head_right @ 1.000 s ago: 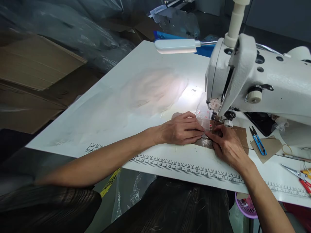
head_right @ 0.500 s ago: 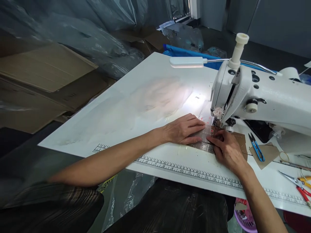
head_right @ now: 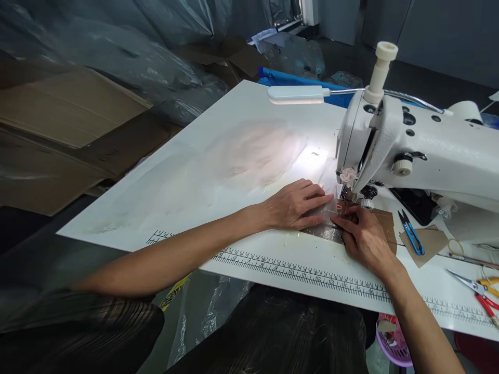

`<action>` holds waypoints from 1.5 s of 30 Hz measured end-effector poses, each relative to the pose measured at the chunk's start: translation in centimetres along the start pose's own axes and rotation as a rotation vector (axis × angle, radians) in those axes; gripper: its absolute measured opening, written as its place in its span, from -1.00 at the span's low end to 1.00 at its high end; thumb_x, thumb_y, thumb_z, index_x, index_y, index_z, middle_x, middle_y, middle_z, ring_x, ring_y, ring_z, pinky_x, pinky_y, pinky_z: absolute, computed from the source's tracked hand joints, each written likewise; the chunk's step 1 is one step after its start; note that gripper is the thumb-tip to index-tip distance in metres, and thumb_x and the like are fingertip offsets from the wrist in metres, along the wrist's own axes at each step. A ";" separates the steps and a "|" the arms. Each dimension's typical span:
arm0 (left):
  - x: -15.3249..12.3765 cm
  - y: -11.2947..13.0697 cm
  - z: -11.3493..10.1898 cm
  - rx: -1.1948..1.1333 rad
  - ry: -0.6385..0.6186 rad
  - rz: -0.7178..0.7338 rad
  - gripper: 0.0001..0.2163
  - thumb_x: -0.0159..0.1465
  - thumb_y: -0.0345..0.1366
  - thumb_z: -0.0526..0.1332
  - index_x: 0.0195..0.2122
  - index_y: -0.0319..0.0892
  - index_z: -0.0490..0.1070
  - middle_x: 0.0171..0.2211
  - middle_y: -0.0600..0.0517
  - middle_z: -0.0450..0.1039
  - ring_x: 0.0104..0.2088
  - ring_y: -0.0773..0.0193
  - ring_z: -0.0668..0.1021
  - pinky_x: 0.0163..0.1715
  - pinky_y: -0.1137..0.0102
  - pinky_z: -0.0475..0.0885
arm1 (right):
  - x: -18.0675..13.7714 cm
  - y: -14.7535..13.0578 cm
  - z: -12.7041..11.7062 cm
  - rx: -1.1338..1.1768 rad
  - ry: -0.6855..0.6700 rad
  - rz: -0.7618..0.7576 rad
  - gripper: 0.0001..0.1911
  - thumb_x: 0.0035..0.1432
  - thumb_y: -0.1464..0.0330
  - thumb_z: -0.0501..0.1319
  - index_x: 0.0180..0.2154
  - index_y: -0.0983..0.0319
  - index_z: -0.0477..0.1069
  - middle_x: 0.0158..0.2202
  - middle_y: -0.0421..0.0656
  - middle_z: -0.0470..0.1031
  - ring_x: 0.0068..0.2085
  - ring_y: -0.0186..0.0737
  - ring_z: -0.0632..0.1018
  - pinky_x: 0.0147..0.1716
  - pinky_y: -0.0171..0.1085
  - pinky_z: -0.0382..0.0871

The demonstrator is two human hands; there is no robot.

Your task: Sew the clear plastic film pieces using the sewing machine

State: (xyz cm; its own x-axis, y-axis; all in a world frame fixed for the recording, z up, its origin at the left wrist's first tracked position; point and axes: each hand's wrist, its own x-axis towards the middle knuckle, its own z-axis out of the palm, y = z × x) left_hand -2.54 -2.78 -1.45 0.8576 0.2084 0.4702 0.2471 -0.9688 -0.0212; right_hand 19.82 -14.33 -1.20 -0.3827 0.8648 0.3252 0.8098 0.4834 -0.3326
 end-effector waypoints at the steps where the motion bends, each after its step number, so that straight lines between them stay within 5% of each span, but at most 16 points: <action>1: 0.2 0.2 -0.1 0.036 -0.024 -0.023 -0.55 0.48 -0.01 -0.11 0.04 -0.23 0.39 -0.23 -0.11 0.48 -0.31 0.19 0.44 -0.29 0.29 0.37 | 0.0 0.0 0.0 0.001 0.004 -0.001 -0.60 0.27 0.46 0.07 0.02 0.08 0.55 -0.10 -0.02 0.43 -0.14 -0.10 0.48 -0.19 -0.08 0.52; 5: 1.3 0.6 -0.6 0.139 -0.114 -0.026 -0.62 0.46 -0.11 -0.04 -0.06 -0.25 0.46 -0.24 -0.11 0.45 -0.35 0.20 0.42 -0.29 0.27 0.27 | -0.1 -0.1 0.1 0.017 0.008 0.009 -0.61 0.27 0.46 0.07 0.01 0.10 0.55 -0.10 -0.01 0.42 -0.11 -0.09 0.48 -0.17 -0.07 0.51; 11: 2.5 -0.6 -0.5 0.170 -0.195 0.097 -0.64 0.44 -0.16 0.01 -0.06 -0.30 0.49 0.01 -0.16 0.48 -0.24 0.14 0.45 -0.22 0.23 0.22 | 0.1 -0.2 0.2 0.041 0.013 0.077 -0.60 0.26 0.46 0.07 0.02 0.14 0.55 -0.10 0.01 0.39 -0.16 -0.11 0.49 -0.18 -0.05 0.52; 30: 2.3 -1.7 0.6 -0.009 -0.181 0.005 -0.60 0.45 -0.13 -0.03 0.12 -0.23 0.42 0.13 -0.12 0.46 -0.11 0.04 0.44 -0.14 0.17 0.20 | 0.4 -0.4 0.4 0.001 0.024 0.175 -0.60 0.28 0.41 0.08 0.07 0.09 0.51 -0.10 -0.02 0.38 -0.16 -0.11 0.52 -0.22 -0.09 0.57; 45: 2.4 -1.4 0.8 -0.017 -0.136 -0.012 -0.64 0.44 -0.12 0.00 0.03 -0.19 0.47 0.10 -0.09 0.48 -0.13 0.07 0.45 -0.15 0.19 0.21 | 0.7 -0.6 0.3 0.009 0.080 0.139 -0.61 0.28 0.43 0.06 0.04 0.10 0.53 -0.15 -0.06 0.33 -0.23 -0.19 0.50 -0.20 -0.12 0.56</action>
State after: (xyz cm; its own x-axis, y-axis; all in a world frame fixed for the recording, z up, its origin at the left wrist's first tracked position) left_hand -0.46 -0.80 -0.94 0.9083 0.2351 0.3459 0.2510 -0.9680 -0.0012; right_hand 18.89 -13.98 -1.04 -0.2304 0.9099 0.3451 0.8481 0.3616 -0.3873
